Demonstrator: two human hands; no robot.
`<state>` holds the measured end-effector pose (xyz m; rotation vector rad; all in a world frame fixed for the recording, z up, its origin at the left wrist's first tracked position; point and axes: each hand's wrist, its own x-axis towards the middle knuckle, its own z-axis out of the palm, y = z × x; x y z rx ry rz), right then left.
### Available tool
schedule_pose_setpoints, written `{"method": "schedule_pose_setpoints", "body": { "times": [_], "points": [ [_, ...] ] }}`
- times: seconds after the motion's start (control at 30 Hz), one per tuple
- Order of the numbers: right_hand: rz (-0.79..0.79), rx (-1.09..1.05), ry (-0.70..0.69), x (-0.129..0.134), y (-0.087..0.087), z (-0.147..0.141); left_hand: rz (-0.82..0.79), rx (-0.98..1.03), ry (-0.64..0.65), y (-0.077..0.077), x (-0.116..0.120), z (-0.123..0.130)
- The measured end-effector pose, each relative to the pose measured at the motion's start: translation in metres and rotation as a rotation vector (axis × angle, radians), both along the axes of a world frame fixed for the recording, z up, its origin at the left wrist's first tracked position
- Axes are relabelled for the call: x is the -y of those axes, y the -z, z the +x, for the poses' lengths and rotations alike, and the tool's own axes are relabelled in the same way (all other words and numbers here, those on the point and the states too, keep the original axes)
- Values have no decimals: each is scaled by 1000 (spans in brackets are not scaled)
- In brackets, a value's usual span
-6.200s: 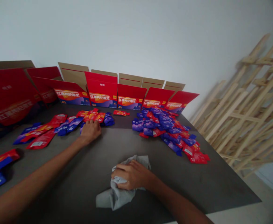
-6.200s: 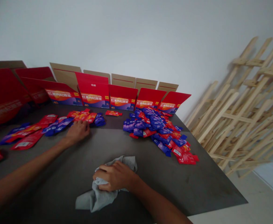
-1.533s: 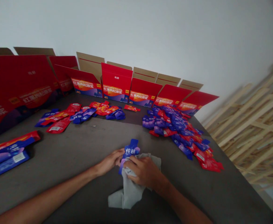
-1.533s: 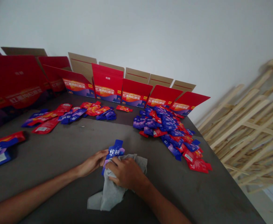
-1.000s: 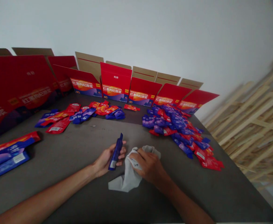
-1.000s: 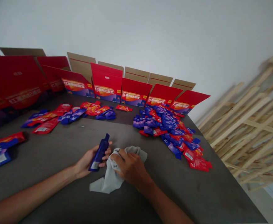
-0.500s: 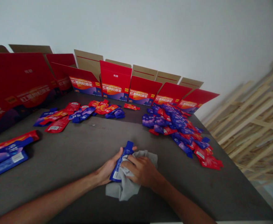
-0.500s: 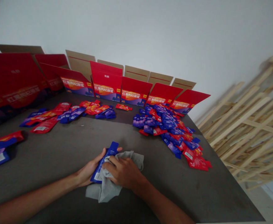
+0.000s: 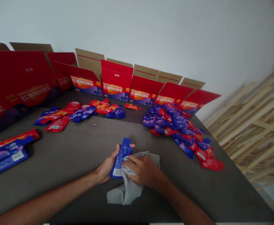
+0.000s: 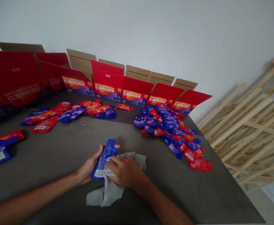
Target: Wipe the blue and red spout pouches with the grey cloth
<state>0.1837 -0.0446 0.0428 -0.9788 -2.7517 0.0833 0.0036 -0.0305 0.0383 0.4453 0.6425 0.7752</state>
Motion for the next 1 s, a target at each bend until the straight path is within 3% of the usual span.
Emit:
{"method": "schedule_pose_setpoints", "body": {
  "times": [0.13, 0.4, 0.5, 0.67, 0.77, 0.87, 1.0],
  "points": [
    [-10, 34, -37, 2, -1, -1, 6, -28, 11, 1, -3, -3],
    [121, -190, 315, -8, 5, 4, -39, -120, 45, 0, -1, 1],
    [100, -170, 262, -8, 4, 4, -33, -100, 46, 0, -1, 1],
    [10, -3, -8, -1, -1, 1, -11, 17, 85, 3, -3, -3],
    [-4, 53, -94, 4, -2, -1, -4, 18, 98, 6, -4, -4],
    [4, 58, -82, 4, -1, -1, 6, 20, 92, 8, -4, -4],
    [64, -18, 51, -1, 3, 0, 32, 46, 122, 9, -3, -2]
  ]
}}
